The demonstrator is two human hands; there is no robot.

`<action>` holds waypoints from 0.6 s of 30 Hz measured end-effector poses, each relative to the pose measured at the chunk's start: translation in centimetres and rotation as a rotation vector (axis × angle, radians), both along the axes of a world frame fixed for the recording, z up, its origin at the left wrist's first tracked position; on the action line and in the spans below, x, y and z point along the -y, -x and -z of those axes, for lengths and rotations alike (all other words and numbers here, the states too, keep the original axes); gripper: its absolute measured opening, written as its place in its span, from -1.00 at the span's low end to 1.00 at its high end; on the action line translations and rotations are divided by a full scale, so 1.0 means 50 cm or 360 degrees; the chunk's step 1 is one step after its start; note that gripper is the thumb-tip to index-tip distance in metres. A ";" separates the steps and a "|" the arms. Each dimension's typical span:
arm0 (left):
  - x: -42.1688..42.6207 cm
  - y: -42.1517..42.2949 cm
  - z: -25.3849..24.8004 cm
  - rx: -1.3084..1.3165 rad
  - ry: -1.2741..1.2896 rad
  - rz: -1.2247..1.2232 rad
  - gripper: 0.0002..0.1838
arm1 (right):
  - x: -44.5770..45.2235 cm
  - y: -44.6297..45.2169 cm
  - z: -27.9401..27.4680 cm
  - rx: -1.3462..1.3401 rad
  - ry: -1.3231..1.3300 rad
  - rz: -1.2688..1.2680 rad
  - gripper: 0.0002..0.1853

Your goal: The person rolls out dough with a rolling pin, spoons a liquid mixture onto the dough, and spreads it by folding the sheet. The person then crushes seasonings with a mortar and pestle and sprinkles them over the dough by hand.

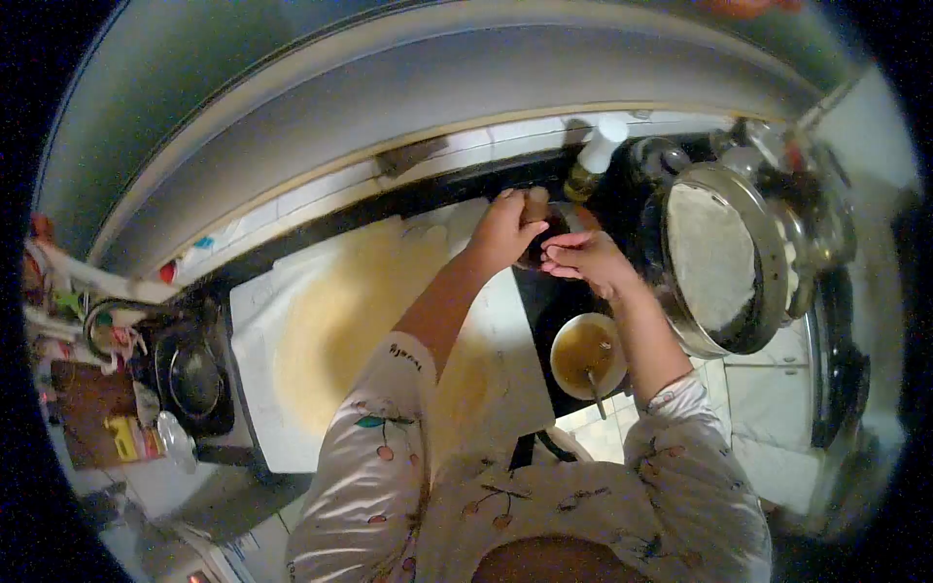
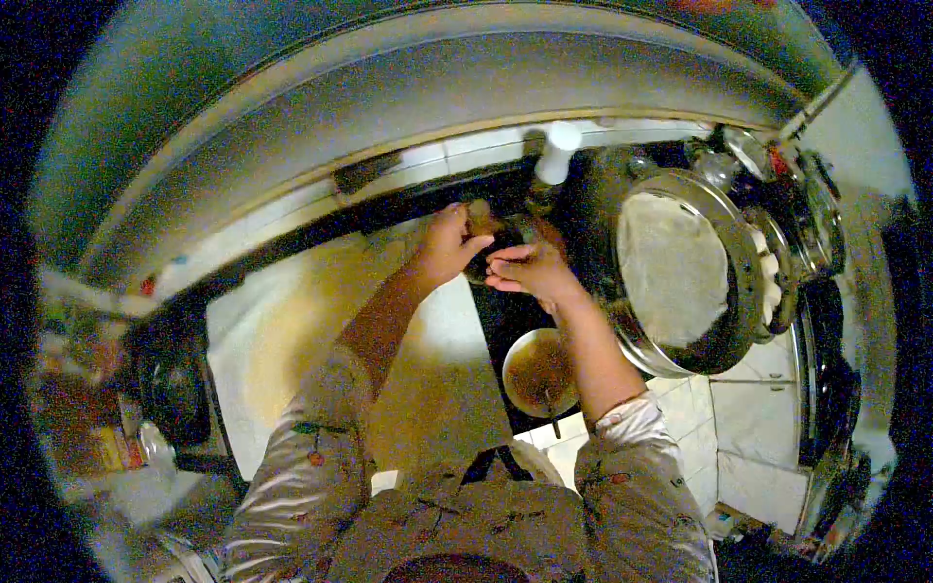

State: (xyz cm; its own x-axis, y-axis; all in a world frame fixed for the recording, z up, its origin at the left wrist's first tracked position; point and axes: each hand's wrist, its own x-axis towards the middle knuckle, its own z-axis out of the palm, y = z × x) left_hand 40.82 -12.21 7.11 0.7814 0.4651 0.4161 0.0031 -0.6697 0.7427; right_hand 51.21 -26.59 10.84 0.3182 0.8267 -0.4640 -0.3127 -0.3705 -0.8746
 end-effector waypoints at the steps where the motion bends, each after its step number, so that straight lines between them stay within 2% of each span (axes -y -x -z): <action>1: 0.002 0.011 0.005 -0.0049 -0.0056 -0.0028 -0.64 | 0.007 0.012 -0.003 -0.0029 -0.0030 -0.0035 -0.77; 2: -0.002 0.017 0.025 0.0084 0.0123 0.0001 -0.61 | 0.009 0.030 -0.016 0.0001 0.0003 -0.0097 -0.80; 4: 0.014 0.071 -0.002 0.0160 0.0206 -0.0191 -0.50 | 0.004 0.069 -0.027 0.0019 0.0055 -0.0203 -0.81; 7: 0.035 0.202 -0.005 0.0289 0.0483 -0.0379 -0.37 | -0.001 0.139 0.002 0.0014 0.0065 -0.0450 -0.80; 9: 0.055 0.333 -0.007 0.0302 0.0769 -0.0587 -0.38 | -0.010 0.210 0.014 0.0050 0.0059 -0.0595 -0.80; 11: 0.078 0.488 0.058 0.0502 0.0811 -0.0798 -0.41 | -0.025 0.279 0.020 0.0110 0.0103 -0.0759 -0.84; 12: 0.090 0.571 0.057 0.0346 0.0838 -0.0994 -0.45 | -0.037 0.313 0.031 0.0153 0.0121 -0.0853 -0.85; 13: 0.097 0.666 0.096 0.0576 0.1061 -0.1000 -0.52 | -0.050 0.350 0.047 0.0193 0.0135 -0.0954 -0.86; 14: 0.128 0.726 0.074 0.0517 0.0945 -0.1274 -0.58 | -0.064 0.388 0.074 0.0380 0.0105 -0.1079 -0.86; 16: 0.166 0.880 0.095 0.0213 0.0840 -0.1465 -0.65 | -0.095 0.471 0.064 0.0560 0.0017 -0.1244 -0.86; 18: 0.197 0.991 0.128 0.0307 0.0866 -0.1542 -0.67 | -0.134 0.532 0.083 0.0659 -0.0106 -0.1393 -0.85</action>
